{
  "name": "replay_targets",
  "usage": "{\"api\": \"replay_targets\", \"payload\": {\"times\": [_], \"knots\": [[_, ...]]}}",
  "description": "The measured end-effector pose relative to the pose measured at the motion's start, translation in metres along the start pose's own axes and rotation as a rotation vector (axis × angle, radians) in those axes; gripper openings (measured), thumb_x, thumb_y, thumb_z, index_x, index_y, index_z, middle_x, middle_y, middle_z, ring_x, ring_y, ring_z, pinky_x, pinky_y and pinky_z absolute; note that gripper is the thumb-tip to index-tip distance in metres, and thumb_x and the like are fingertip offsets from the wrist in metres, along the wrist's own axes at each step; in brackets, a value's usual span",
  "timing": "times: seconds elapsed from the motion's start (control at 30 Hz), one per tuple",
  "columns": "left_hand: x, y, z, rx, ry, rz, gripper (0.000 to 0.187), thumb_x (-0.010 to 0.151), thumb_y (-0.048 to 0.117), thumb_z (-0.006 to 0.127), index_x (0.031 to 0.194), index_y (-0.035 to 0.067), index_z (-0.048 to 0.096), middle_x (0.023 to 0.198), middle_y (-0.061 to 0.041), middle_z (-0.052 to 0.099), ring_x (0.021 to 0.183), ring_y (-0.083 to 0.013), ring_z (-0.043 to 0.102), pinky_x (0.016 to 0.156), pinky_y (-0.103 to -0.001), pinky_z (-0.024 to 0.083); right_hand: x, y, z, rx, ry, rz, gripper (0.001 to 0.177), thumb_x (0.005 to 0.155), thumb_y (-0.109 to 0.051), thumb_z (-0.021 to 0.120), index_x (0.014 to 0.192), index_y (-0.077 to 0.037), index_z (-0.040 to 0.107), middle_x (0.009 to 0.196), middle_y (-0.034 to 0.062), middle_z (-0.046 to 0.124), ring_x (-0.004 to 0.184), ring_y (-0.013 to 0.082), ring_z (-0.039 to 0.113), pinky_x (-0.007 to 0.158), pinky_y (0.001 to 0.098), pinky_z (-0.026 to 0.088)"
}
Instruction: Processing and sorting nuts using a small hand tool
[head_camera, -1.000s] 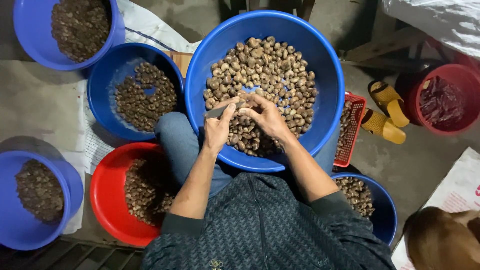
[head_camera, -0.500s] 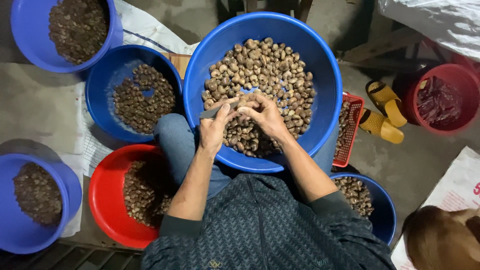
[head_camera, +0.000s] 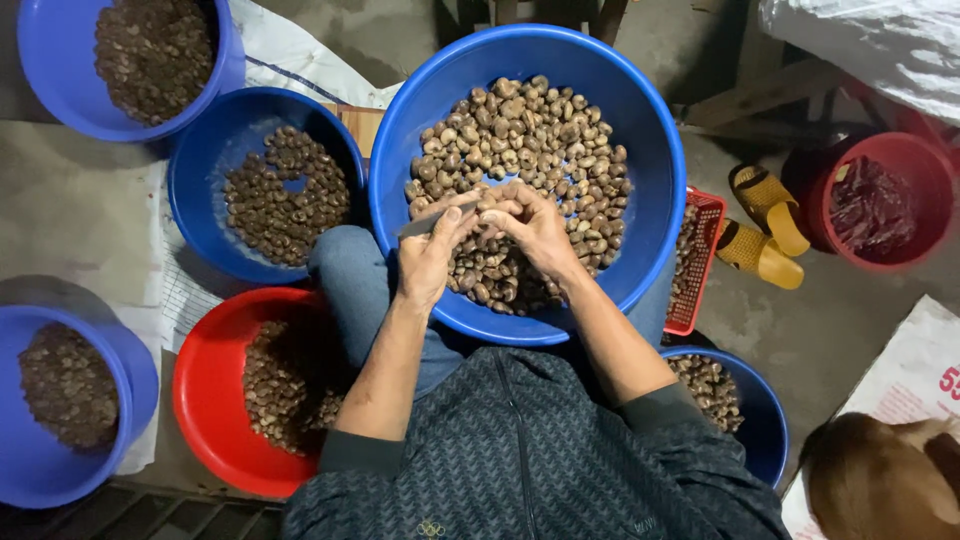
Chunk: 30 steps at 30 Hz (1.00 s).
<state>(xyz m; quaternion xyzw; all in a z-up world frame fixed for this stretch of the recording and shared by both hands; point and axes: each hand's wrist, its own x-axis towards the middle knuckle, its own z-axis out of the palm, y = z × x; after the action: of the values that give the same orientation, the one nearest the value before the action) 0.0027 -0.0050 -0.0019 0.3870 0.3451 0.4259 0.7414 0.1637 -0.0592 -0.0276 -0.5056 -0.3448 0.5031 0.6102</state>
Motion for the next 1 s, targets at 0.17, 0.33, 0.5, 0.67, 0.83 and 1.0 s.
{"api": "replay_targets", "payload": {"times": [0.17,0.33,0.5,0.67,0.83,1.0], "knots": [[0.000,0.003,-0.001,0.028,-0.030,0.016,0.018,0.103,0.009,0.065,0.117,-0.001,0.071,0.123,-0.022,0.072,0.121,-0.0408,0.063,0.103,-0.061,0.052,0.000,0.007,-0.003,-0.003,-0.001,0.009,0.032,0.095,-0.005,0.073,0.123,0.004,0.062,0.089,0.0147,0.075,0.076,0.0179,0.075,0.069,0.0256,0.065],[0.000,0.003,-0.004,0.060,-0.048,-0.002,0.022,0.105,0.012,0.062,0.122,-0.001,0.069,0.127,-0.023,0.070,0.125,-0.0430,0.058,0.103,-0.061,0.051,-0.002,0.000,0.001,-0.017,-0.007,-0.014,0.032,0.094,-0.005,0.074,0.123,0.002,0.063,0.091,0.0150,0.075,0.076,0.0173,0.074,0.069,0.0254,0.064],[-0.001,0.008,0.003,0.135,-0.042,0.041,0.019,0.105,0.011,0.062,0.119,0.002,0.071,0.123,-0.022,0.072,0.122,-0.0419,0.061,0.100,-0.058,0.054,-0.003,-0.007,0.004,-0.126,0.014,-0.070,0.039,0.092,-0.004,0.078,0.127,0.003,0.062,0.095,0.0164,0.075,0.077,0.0162,0.073,0.070,0.0280,0.064],[0.000,0.005,-0.001,0.244,-0.066,0.083,0.016,0.103,0.011,0.065,0.114,0.002,0.073,0.121,-0.020,0.073,0.117,-0.0350,0.066,0.096,-0.051,0.058,-0.005,-0.008,-0.002,-0.290,0.030,-0.112,0.033,0.091,-0.008,0.080,0.120,-0.001,0.065,0.090,0.0153,0.074,0.076,0.0152,0.068,0.064,0.0292,0.060],[0.000,0.005,0.003,0.230,-0.049,0.085,0.019,0.105,0.012,0.062,0.117,0.001,0.073,0.120,-0.019,0.073,0.114,-0.0343,0.068,0.093,-0.048,0.060,-0.007,-0.012,-0.002,-0.320,0.036,-0.082,0.024,0.090,-0.010,0.079,0.111,-0.004,0.068,0.079,0.0074,0.070,0.070,0.0109,0.061,0.060,0.0244,0.053],[0.003,-0.012,-0.008,0.281,-0.053,0.104,0.018,0.103,0.012,0.067,0.114,0.001,0.075,0.117,-0.020,0.074,0.107,-0.0315,0.071,0.090,-0.047,0.062,-0.009,-0.004,-0.005,-0.391,0.025,-0.083,0.031,0.088,-0.009,0.079,0.118,-0.007,0.069,0.079,0.0081,0.069,0.069,0.0136,0.061,0.061,0.0277,0.055]]}}
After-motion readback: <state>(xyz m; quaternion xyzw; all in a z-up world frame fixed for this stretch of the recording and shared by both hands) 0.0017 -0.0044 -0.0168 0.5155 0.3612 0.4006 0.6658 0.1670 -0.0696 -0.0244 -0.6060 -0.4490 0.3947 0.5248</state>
